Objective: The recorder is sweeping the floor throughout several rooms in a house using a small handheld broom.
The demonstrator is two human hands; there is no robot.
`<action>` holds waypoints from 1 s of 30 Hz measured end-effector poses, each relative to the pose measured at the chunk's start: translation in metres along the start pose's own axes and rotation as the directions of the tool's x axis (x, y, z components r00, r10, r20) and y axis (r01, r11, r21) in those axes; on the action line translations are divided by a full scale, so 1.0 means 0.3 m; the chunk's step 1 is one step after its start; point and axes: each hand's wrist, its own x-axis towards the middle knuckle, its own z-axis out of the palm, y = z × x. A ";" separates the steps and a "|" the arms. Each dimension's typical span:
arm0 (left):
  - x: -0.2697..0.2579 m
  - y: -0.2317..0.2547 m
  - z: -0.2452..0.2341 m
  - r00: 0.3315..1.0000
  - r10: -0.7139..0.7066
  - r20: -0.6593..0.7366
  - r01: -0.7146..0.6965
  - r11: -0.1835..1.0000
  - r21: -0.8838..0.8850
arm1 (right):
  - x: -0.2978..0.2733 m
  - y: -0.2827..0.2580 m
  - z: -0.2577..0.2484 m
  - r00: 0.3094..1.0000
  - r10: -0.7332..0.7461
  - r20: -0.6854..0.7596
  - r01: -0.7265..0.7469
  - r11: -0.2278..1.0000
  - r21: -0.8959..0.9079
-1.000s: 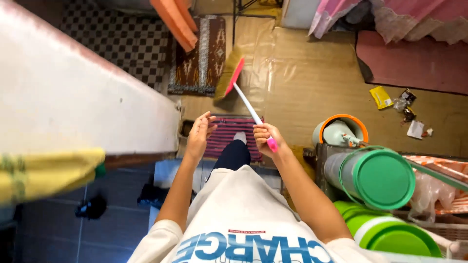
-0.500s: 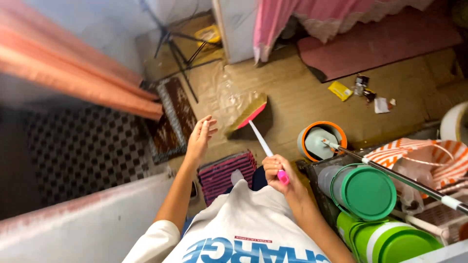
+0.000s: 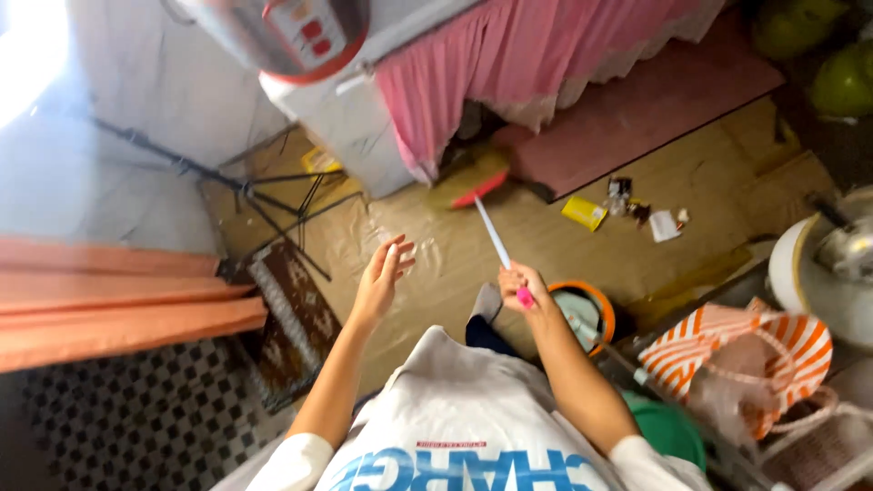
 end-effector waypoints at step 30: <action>1.563 0.815 0.877 0.838 -0.006 0.545 -0.113 0.976 0.186 | 0.142 -0.957 0.651 0.892 -0.444 0.081 0.355 0.802 0.481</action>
